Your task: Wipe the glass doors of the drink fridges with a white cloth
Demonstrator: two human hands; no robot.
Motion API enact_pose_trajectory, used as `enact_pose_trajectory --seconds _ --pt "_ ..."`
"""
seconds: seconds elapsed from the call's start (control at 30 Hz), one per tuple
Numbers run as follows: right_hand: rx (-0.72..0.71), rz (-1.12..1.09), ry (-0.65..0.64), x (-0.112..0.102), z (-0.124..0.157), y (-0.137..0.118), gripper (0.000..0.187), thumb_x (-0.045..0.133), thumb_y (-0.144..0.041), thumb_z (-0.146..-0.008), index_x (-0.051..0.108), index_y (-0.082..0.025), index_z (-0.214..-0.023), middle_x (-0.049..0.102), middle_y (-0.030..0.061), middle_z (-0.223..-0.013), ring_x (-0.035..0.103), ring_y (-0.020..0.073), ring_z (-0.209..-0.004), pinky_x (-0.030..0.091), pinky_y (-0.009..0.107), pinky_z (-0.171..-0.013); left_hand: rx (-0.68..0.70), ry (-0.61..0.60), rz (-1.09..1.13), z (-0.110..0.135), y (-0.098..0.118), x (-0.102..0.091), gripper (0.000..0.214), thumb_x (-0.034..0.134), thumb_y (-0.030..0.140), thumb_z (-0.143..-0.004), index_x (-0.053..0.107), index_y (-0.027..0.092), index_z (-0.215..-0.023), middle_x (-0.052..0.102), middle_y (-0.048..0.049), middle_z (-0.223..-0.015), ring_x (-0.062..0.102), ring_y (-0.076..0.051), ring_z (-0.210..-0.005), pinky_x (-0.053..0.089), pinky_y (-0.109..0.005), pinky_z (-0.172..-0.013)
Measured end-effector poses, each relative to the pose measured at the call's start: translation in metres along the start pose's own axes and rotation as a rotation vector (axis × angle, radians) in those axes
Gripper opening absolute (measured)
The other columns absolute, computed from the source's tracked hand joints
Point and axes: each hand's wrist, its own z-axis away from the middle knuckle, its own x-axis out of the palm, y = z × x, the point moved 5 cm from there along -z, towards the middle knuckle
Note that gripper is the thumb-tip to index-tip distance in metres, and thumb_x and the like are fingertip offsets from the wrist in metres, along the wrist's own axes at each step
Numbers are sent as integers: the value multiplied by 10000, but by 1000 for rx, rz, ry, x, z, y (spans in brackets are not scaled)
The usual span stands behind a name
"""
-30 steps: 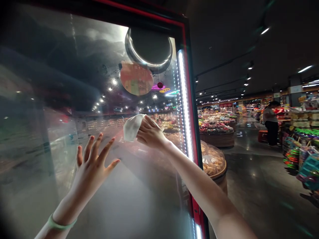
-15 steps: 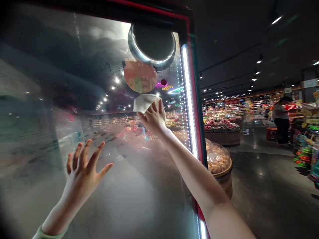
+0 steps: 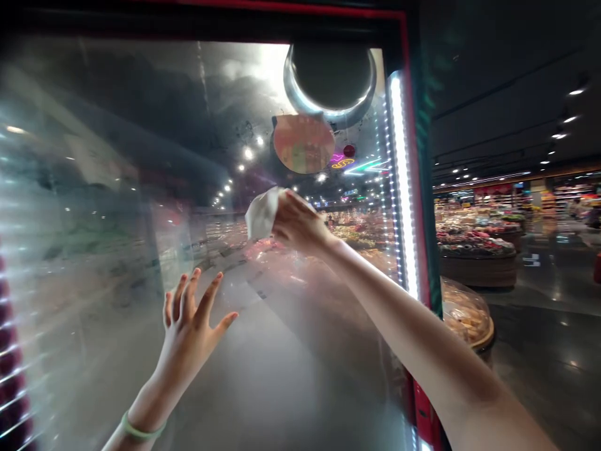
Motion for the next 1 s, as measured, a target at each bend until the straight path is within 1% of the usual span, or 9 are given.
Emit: enact_pose_trajectory --seconds 0.1,0.27,0.4,0.57,0.7,0.73,0.9,0.93,1.0 --pt "161 12 113 -5 -12 0 347 434 -304 -1048 693 -342 -1277 605 -50 -1485 354 279 -1537 164 624 -1329 -4 -23 -8 5 -6 -3 698 688 391 -931 418 276 -1565 368 -211 -1624 317 -407 -1529 277 -693 -1195" --pt "-119 -58 -16 7 -31 -23 316 450 -371 -1053 679 -408 -1267 662 -132 -1397 454 216 -1478 229 561 -1334 -33 -36 -38 15 -19 -6 696 693 400 -926 432 272 -1558 374 -205 -1623 334 -405 -1520 279 -698 -1192" --pt "140 -36 177 3 -50 -16 357 459 -286 -1035 654 -383 -1318 606 -84 -1478 327 281 -1550 201 659 -1310 -45 -35 -44 20 -26 -7 689 691 420 -925 444 269 -1550 376 -202 -1621 328 -395 -1525 278 -692 -1197" --pt "-161 -102 19 9 -73 -34 309 481 -331 -1043 672 -409 -1274 649 -120 -1413 437 228 -1488 268 551 -1325 -51 -47 -41 21 -27 -5 741 731 406 -897 427 275 -1559 364 -202 -1629 320 -399 -1528 283 -700 -1193" --pt "118 -71 200 -2 -94 -12 365 477 -270 -1027 634 -362 -1344 590 -57 -1489 327 321 -1545 220 660 -1309 -62 -51 -12 20 -26 -2 771 749 370 -882 409 279 -1568 341 -202 -1642 285 -412 -1543 270 -727 -1187" --pt "116 -76 210 -1 -98 -16 379 480 -264 -1023 620 -355 -1364 590 -48 -1489 310 326 -1552 200 658 -1314 -73 -53 -11 20 -26 -2 781 759 358 -874 409 281 -1568 341 -200 -1643 280 -414 -1545 265 -730 -1188" --pt "-330 -137 -15 15 -108 -61 332 448 -308 -1055 674 -396 -1282 671 -121 -1373 376 203 -1525 183 471 -1362 -73 -52 -4 21 -27 -1 821 781 368 -852 396 301 -1575 347 -183 -1648 292 -407 -1543 272 -711 -1200" --pt "-327 -139 -20 14 -111 -59 330 454 -315 -1053 679 -415 -1273 672 -138 -1367 376 201 -1526 178 479 -1363 -68 -56 2 21 -27 0 818 777 373 -856 395 301 -1575 342 -179 -1652 288 -404 -1546 273 -708 -1202" --pt "-151 -134 66 7 -123 -43 362 482 -290 -1032 662 -454 -1300 654 -152 -1389 367 241 -1531 177 576 -1350 -64 -62 11 22 -27 1 810 773 375 -860 397 297 -1573 330 -175 -1658 270 -402 -1553 270 -709 -1203"
